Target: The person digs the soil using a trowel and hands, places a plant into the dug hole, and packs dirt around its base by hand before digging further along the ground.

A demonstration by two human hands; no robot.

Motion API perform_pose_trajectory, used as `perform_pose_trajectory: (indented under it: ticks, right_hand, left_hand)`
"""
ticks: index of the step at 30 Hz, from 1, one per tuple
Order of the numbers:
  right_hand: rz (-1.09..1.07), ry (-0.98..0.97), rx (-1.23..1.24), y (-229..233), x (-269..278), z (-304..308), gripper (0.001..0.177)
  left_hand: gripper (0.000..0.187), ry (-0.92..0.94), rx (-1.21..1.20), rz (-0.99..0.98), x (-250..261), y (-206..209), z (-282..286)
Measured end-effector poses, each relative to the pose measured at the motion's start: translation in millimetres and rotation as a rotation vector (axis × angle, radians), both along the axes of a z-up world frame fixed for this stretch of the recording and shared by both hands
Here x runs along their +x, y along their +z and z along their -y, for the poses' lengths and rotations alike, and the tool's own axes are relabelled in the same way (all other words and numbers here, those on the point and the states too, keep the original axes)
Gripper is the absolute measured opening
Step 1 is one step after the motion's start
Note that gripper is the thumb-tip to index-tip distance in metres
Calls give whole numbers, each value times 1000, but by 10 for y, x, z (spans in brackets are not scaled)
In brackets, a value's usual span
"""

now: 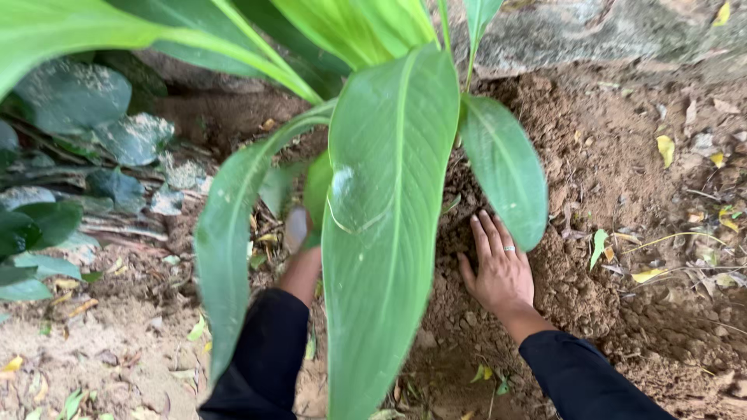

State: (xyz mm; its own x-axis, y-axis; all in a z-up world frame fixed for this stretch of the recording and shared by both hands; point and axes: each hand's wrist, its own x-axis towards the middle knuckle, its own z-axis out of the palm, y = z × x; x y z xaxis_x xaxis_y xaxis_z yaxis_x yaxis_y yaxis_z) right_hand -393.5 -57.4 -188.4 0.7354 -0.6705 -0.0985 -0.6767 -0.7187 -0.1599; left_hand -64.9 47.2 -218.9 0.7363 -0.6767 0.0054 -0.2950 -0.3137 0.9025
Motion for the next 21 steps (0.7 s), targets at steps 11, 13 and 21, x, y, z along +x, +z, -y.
perform_pose_trajectory:
  ticks: [11, 13, 21]
  right_hand:
    - [11, 53, -109, -134, 8, 33, 76]
    - [-183, 102, -162, -108, -45, 76, 74]
    - [-413, 160, -131, -135, 138, 42, 72]
  left_hand:
    - [42, 238, 243, 186, 171, -183, 59]
    - [42, 307, 292, 309, 426, -18, 98]
    - [37, 408, -108, 254, 419, -84, -202]
